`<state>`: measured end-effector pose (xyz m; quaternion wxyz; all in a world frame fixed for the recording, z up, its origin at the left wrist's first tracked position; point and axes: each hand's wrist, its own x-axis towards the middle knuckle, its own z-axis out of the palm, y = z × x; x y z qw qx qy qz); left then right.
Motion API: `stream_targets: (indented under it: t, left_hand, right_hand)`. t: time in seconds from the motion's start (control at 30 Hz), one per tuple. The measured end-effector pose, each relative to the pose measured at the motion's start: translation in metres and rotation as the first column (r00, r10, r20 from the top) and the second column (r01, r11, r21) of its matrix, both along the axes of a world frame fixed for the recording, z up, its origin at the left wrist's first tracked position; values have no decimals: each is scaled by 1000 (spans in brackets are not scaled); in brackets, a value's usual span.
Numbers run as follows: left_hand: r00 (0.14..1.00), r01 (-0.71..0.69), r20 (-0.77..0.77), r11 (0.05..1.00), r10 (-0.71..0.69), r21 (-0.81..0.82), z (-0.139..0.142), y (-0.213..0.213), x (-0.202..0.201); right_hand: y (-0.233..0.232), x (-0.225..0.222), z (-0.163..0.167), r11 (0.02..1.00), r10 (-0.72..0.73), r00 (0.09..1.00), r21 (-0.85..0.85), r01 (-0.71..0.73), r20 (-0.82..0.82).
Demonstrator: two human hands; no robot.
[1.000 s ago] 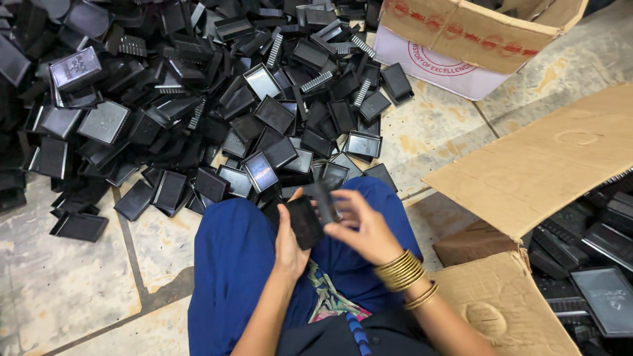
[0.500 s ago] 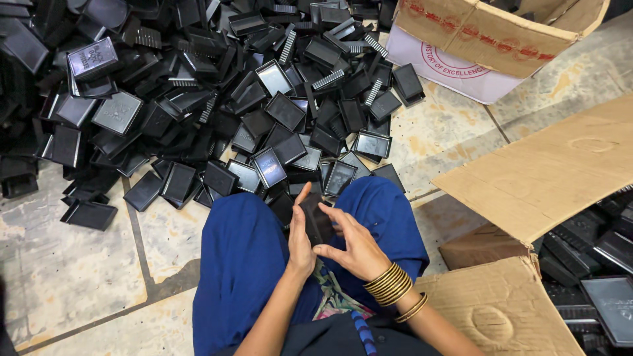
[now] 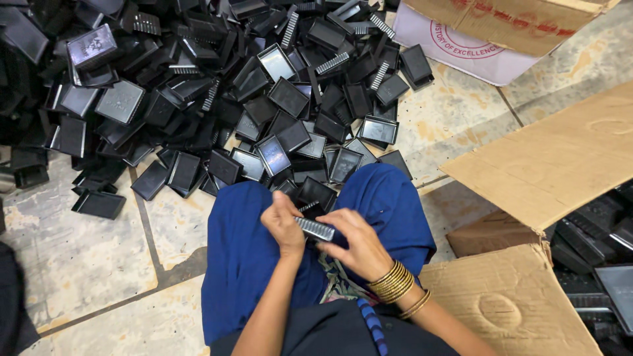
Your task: The person sits on the floor and repeatedly picks up two black plastic components from a large pile. They align and press the parts together by hand, then place the assembled unit into a nearby cardboard box. The process is repeated continuously throughout the clip.
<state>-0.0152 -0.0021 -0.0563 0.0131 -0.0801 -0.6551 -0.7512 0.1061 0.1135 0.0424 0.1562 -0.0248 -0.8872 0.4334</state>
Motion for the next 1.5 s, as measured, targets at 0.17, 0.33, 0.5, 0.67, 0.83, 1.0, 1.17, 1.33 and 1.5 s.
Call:
stream_targets:
  t: [0.17,0.33,0.5,0.67,0.83,1.0,1.17,1.33,1.5]
  left_hand:
    - [1000,-15,25,999,14,32,-4,3,2]
    - [942,327,-106,944,-320,54,9,5,11]
    - [957,105,-201,896,-209,-431,8,-7,-32]
    - [930,-116,-218,327,-295,-938,-13,-6,-89]
    - [818,-140,-453,643,-353,-753,2,-17,-97]
    - [670,702,55,608,-740,-370,44,-47,-55]
    - [723,677,9,711,-691,191,50,-29,-19]
    - [923,379,30,918,-385,113,28,12,-3]
    - [891,130,371,929,-262,346,18,-5,-43]
  right_hand:
    - [-14,14,-19,996,-39,990,-68,49,138]
    - [23,38,-43,979,-118,957,-133,157,264]
    - [123,111,-24,535,-44,994,-842,-62,-101]
    - [154,126,-9,100,144,859,-856,-507,-492]
    - [91,57,-10,822,201,912,-568,41,357]
    - [48,3,-7,982,-98,988,-148,115,116]
    - [39,-25,-4,992,-64,982,-95,82,177]
    - [29,-48,-16,993,56,993,96,-66,107]
    - [67,-107,-51,996,82,996,-20,-81,36]
